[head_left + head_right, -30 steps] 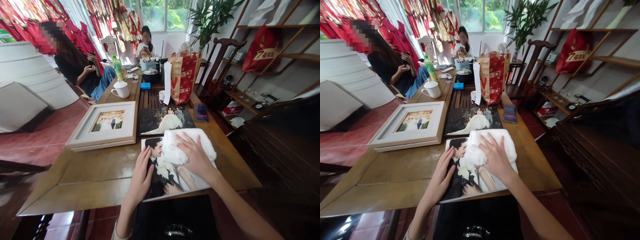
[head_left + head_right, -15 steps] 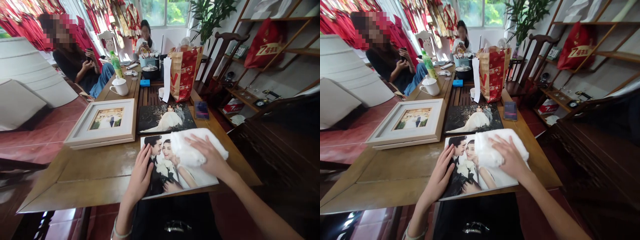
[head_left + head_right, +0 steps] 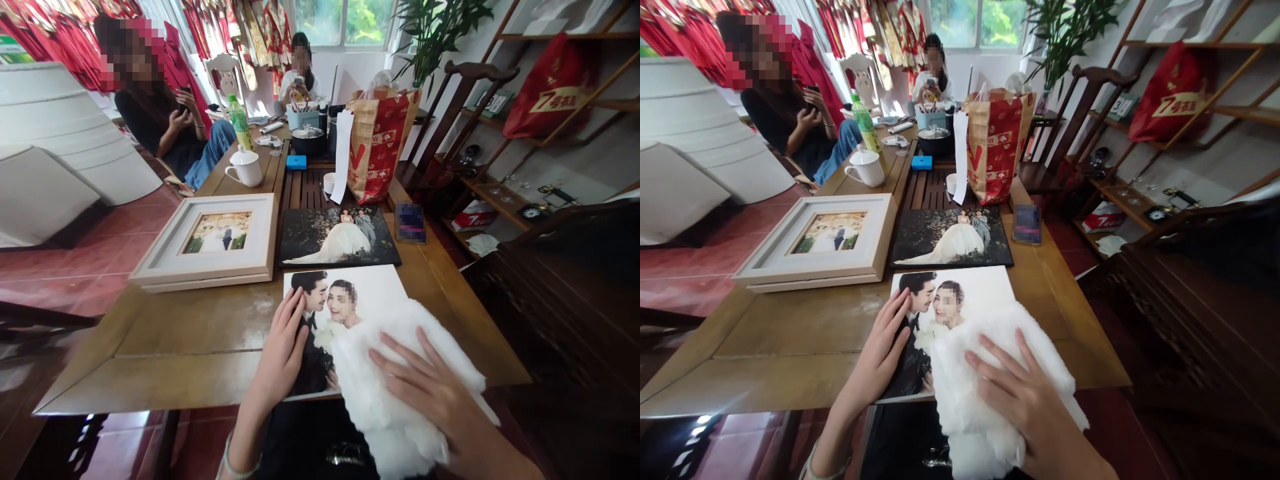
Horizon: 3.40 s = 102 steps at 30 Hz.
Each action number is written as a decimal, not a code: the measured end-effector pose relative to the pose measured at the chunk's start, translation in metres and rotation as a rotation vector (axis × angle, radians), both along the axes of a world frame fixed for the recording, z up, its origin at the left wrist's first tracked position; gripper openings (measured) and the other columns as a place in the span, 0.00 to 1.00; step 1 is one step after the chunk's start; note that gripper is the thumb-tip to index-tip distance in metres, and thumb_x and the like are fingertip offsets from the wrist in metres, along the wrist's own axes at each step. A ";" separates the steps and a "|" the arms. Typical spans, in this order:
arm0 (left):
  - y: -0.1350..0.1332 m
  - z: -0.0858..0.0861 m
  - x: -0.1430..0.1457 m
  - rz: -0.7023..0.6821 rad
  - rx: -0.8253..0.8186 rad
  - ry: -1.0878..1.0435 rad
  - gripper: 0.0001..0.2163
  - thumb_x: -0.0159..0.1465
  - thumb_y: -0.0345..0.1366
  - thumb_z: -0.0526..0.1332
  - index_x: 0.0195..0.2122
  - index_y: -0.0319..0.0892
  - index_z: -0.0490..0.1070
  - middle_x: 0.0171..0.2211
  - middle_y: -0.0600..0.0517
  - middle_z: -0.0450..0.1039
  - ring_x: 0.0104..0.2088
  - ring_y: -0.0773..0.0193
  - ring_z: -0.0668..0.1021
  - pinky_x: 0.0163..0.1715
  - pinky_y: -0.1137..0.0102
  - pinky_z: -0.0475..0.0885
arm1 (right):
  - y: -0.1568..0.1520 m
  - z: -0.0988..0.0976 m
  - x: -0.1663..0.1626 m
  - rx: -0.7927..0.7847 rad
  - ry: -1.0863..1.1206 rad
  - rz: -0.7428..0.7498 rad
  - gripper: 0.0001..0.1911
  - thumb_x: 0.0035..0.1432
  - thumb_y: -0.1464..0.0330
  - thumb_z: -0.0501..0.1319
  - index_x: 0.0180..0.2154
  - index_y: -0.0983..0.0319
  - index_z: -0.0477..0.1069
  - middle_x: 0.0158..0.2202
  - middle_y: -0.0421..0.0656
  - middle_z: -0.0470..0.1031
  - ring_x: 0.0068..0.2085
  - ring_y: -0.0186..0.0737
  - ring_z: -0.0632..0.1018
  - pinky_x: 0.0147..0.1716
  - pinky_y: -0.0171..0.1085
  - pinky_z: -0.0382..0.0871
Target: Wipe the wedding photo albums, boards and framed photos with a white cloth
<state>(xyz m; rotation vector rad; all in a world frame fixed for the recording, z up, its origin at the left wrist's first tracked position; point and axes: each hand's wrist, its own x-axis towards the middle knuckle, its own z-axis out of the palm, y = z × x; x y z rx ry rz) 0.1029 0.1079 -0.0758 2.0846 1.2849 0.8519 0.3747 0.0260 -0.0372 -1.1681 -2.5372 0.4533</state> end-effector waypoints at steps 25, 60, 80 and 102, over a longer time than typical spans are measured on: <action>0.000 0.000 0.001 -0.007 -0.010 -0.003 0.24 0.72 0.34 0.47 0.68 0.52 0.48 0.69 0.50 0.49 0.70 0.56 0.49 0.67 0.51 0.50 | -0.004 -0.009 -0.001 0.059 -0.065 -0.114 0.17 0.62 0.63 0.55 0.52 0.56 0.67 0.63 0.47 0.64 0.67 0.54 0.56 0.64 0.63 0.36; 0.001 0.001 0.001 -0.009 -0.001 0.024 0.23 0.72 0.35 0.46 0.68 0.47 0.50 0.69 0.47 0.49 0.70 0.56 0.49 0.66 0.51 0.49 | 0.126 0.005 -0.041 -0.054 -0.127 -0.322 0.37 0.50 0.71 0.61 0.63 0.54 0.59 0.67 0.43 0.55 0.68 0.53 0.51 0.62 0.66 0.36; 0.001 0.000 0.002 -0.012 0.009 0.007 0.23 0.71 0.33 0.47 0.68 0.48 0.50 0.69 0.47 0.50 0.69 0.55 0.50 0.66 0.50 0.50 | 0.074 0.003 -0.059 -0.078 -0.149 -0.289 0.48 0.38 0.79 0.54 0.64 0.52 0.57 0.69 0.39 0.52 0.69 0.50 0.48 0.63 0.63 0.30; 0.001 -0.003 0.001 -0.009 0.013 -0.023 0.23 0.71 0.34 0.47 0.68 0.48 0.51 0.69 0.47 0.50 0.69 0.55 0.50 0.66 0.50 0.51 | 0.041 0.005 -0.058 -0.144 -0.151 -0.257 0.50 0.36 0.80 0.51 0.64 0.50 0.56 0.69 0.36 0.49 0.69 0.49 0.46 0.62 0.66 0.29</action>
